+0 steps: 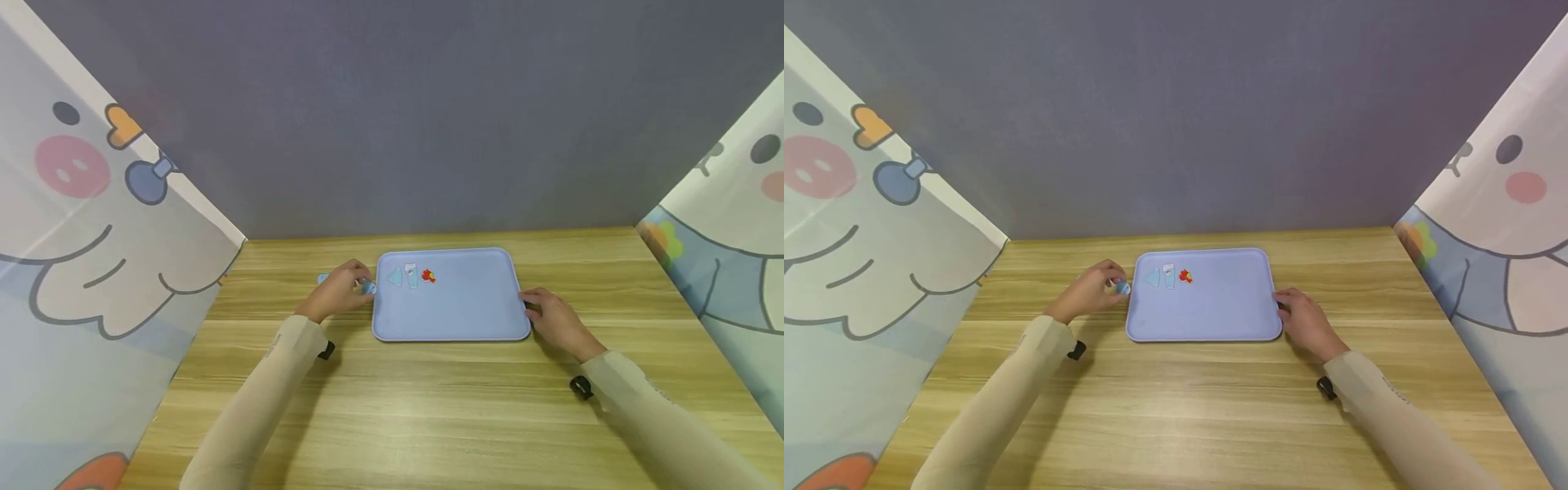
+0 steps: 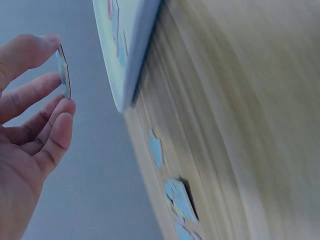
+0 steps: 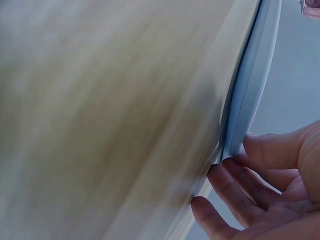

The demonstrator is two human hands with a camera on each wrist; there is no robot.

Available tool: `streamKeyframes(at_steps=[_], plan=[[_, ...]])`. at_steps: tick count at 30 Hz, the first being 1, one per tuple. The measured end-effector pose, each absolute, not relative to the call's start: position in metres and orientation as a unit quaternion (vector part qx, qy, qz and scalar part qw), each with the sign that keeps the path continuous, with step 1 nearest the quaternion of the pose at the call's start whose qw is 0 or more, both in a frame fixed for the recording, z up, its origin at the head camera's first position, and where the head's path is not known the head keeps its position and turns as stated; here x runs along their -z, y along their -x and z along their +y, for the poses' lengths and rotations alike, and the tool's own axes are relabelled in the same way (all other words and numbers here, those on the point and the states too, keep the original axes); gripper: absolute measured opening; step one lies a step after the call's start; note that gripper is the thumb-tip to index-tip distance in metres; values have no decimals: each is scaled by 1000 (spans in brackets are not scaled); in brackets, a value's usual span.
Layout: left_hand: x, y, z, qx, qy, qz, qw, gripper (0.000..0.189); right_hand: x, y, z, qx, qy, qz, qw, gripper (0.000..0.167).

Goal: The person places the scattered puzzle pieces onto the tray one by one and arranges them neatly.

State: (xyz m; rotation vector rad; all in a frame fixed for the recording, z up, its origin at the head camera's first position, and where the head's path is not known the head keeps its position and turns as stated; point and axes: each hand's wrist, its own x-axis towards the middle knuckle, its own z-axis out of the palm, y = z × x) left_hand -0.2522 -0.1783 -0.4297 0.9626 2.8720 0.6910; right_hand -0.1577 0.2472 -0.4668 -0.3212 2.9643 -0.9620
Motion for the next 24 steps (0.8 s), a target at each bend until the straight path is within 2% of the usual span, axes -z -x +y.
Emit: streamKeyframes(at_steps=[24], plan=[[418, 269, -121, -229, -337, 913, 34, 32, 469, 158, 247, 302, 101, 948, 4, 38]])
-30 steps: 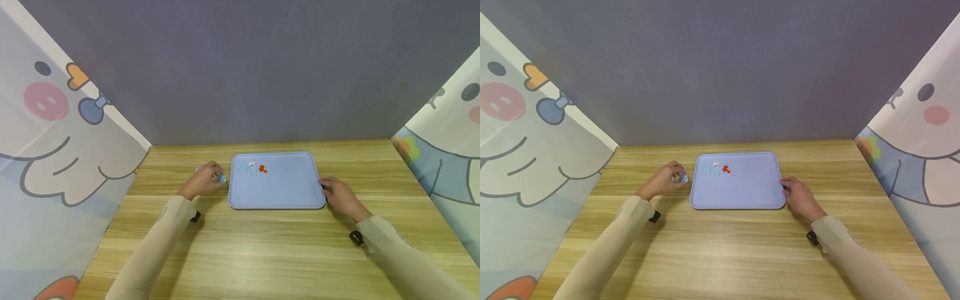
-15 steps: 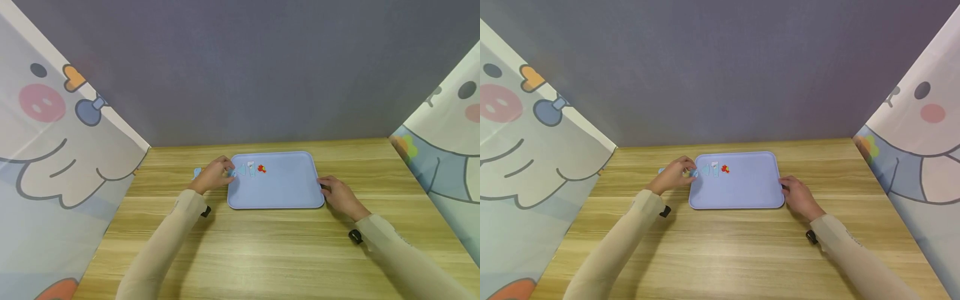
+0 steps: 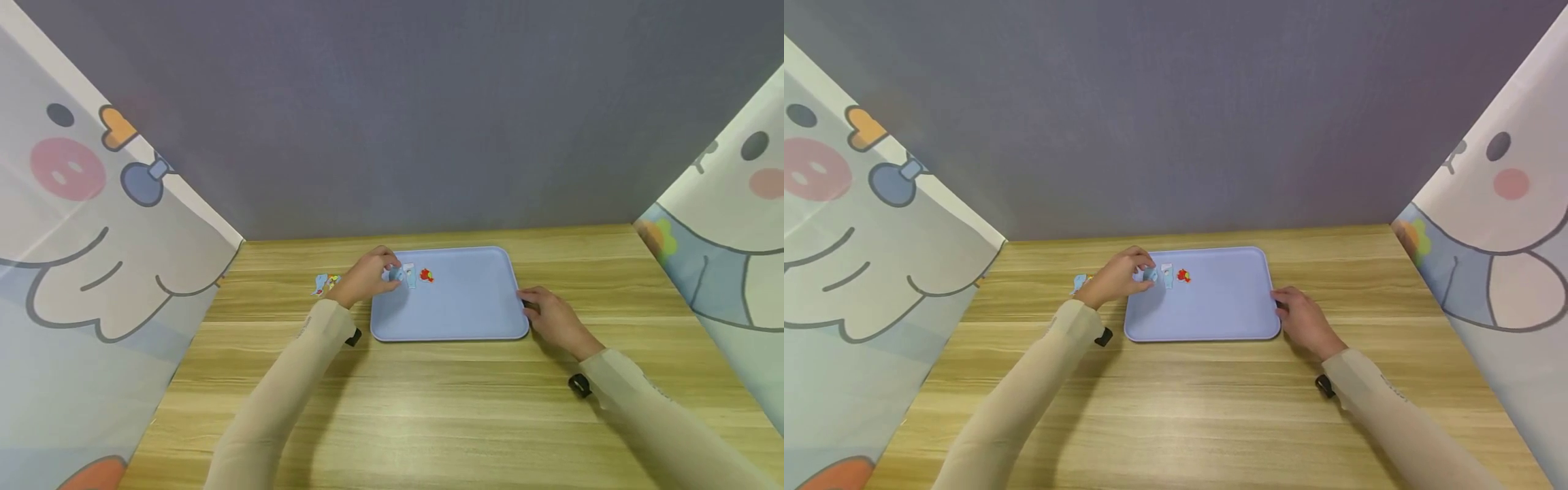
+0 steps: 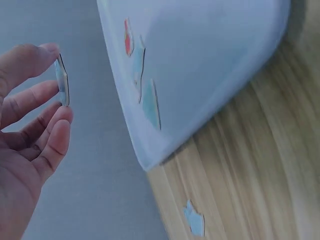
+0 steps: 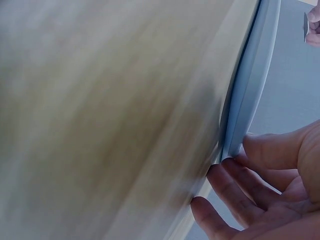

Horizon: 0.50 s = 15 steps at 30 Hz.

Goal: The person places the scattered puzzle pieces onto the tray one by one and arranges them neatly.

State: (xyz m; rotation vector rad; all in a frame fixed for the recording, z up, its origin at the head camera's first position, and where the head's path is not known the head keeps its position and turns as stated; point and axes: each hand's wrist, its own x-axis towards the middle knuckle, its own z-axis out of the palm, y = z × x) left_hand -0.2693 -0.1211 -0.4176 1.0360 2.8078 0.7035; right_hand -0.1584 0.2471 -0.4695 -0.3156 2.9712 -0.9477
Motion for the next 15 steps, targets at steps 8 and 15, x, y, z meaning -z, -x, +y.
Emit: streamKeyframes(at_steps=[8, 15], plan=[[422, 273, -104, -221, -339, 913, 54, 35, 469, 155, 245, 301, 97, 949, 5, 38], [423, 274, -88, -220, -341, 911, 75, 36, 470, 153, 244, 301, 97, 949, -2, 38]])
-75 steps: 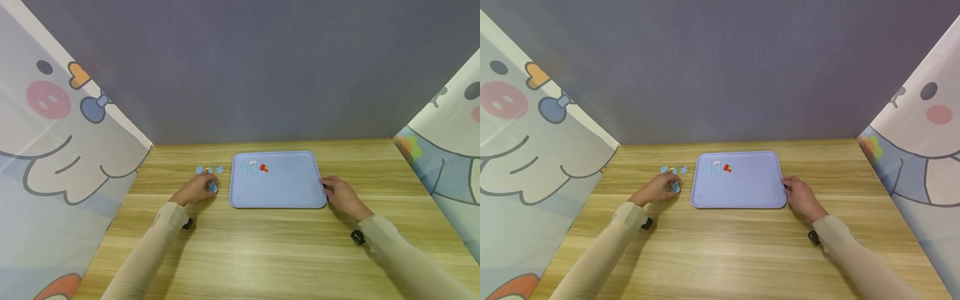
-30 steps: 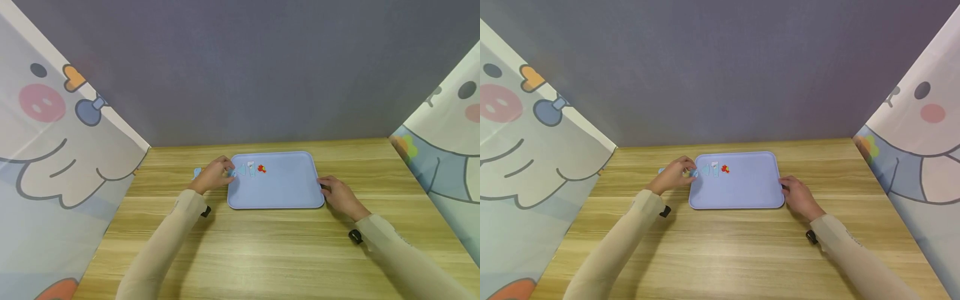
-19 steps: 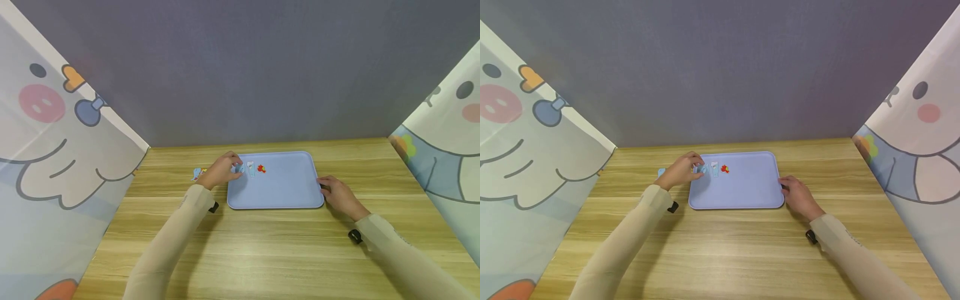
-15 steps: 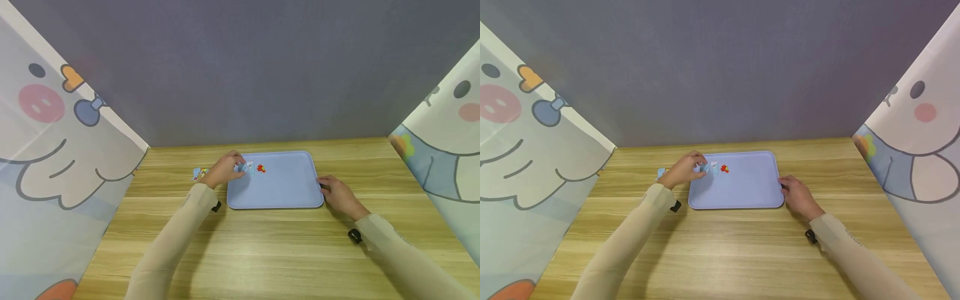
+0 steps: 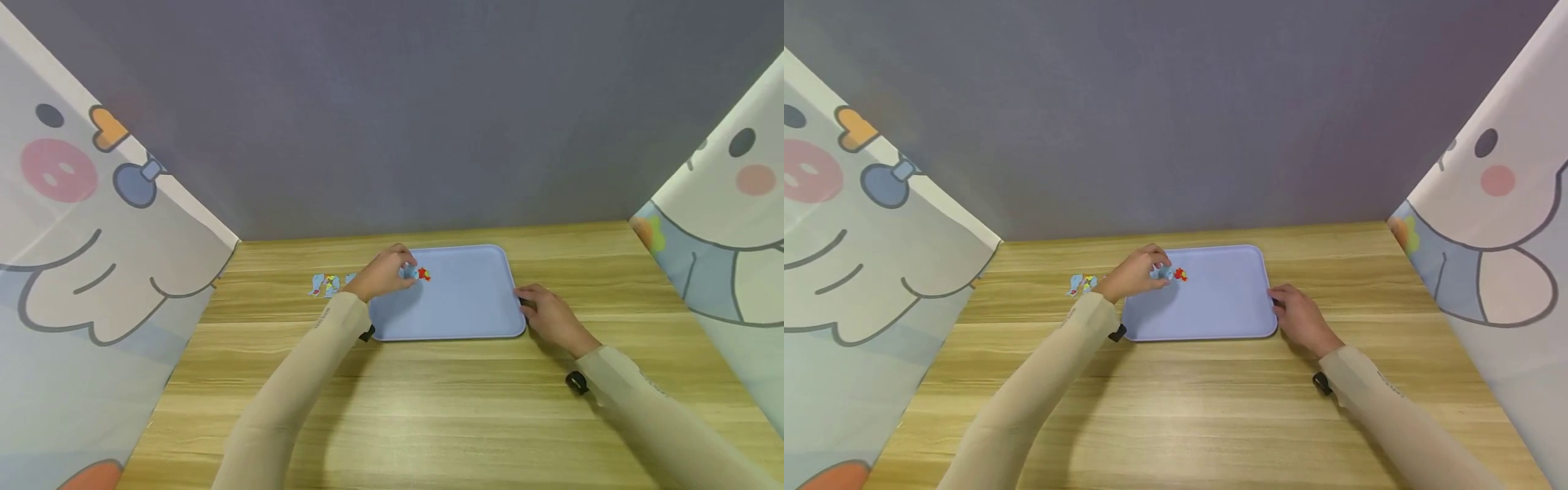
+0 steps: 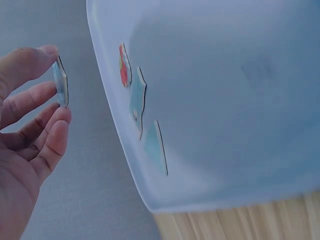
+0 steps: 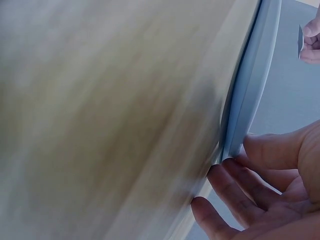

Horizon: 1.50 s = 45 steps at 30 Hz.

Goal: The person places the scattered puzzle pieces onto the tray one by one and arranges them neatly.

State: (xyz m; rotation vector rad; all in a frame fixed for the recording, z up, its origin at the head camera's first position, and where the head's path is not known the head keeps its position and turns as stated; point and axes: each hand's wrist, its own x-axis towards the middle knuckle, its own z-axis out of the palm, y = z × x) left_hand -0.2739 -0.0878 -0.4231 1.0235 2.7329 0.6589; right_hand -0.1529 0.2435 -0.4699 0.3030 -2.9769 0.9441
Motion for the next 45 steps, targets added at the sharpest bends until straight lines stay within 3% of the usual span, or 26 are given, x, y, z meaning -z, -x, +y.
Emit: streamKeyframes(at_steps=[21, 45], plan=[[432, 282, -43, -238, -348, 902, 89, 38, 470, 157, 246, -301, -93, -949, -5, 38], [449, 291, -10, -99, -300, 946, 75, 35, 471, 160, 243, -295, -93, -951, -6, 37]])
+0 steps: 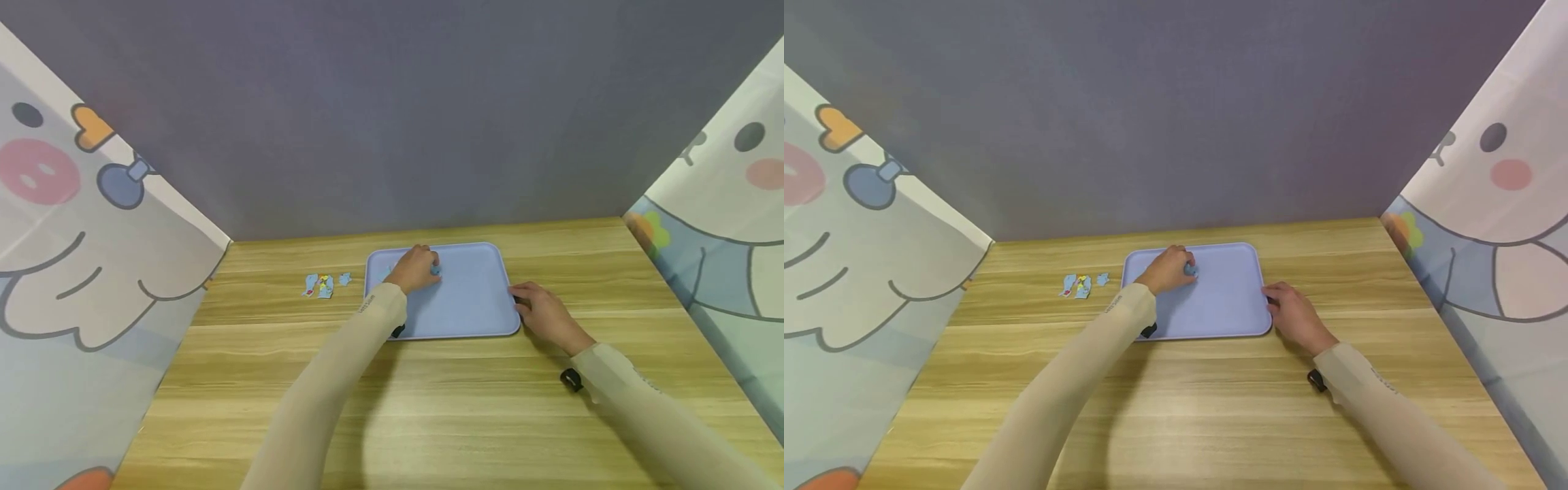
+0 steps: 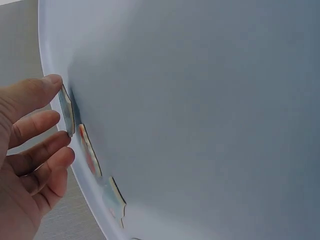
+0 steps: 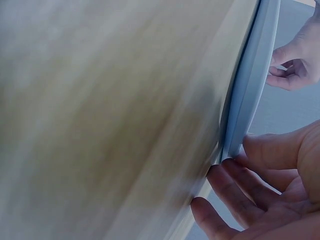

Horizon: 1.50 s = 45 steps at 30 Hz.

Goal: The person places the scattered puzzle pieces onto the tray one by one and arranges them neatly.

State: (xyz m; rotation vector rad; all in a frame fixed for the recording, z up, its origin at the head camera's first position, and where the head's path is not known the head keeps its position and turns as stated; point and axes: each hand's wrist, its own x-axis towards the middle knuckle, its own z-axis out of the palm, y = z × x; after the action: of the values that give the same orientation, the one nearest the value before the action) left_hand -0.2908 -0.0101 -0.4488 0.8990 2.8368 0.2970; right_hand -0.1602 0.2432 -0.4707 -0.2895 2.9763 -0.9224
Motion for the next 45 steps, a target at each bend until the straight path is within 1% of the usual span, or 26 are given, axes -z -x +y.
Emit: streamKeyframes(at_steps=[13, 23, 33, 45], plan=[[449, 291, -9, -93, -289, 950, 70, 32, 471, 158, 243, 290, 99, 952, 3, 38], [445, 290, -17, -106, -296, 947, 70, 36, 473, 159, 245, 293, 98, 951, 7, 38], [435, 284, -46, -139, -306, 940, 58, 32, 472, 159, 246, 299, 96, 949, 12, 38], [421, 285, -92, -198, -255, 946, 40, 35, 471, 159, 245, 300, 101, 949, 10, 38]])
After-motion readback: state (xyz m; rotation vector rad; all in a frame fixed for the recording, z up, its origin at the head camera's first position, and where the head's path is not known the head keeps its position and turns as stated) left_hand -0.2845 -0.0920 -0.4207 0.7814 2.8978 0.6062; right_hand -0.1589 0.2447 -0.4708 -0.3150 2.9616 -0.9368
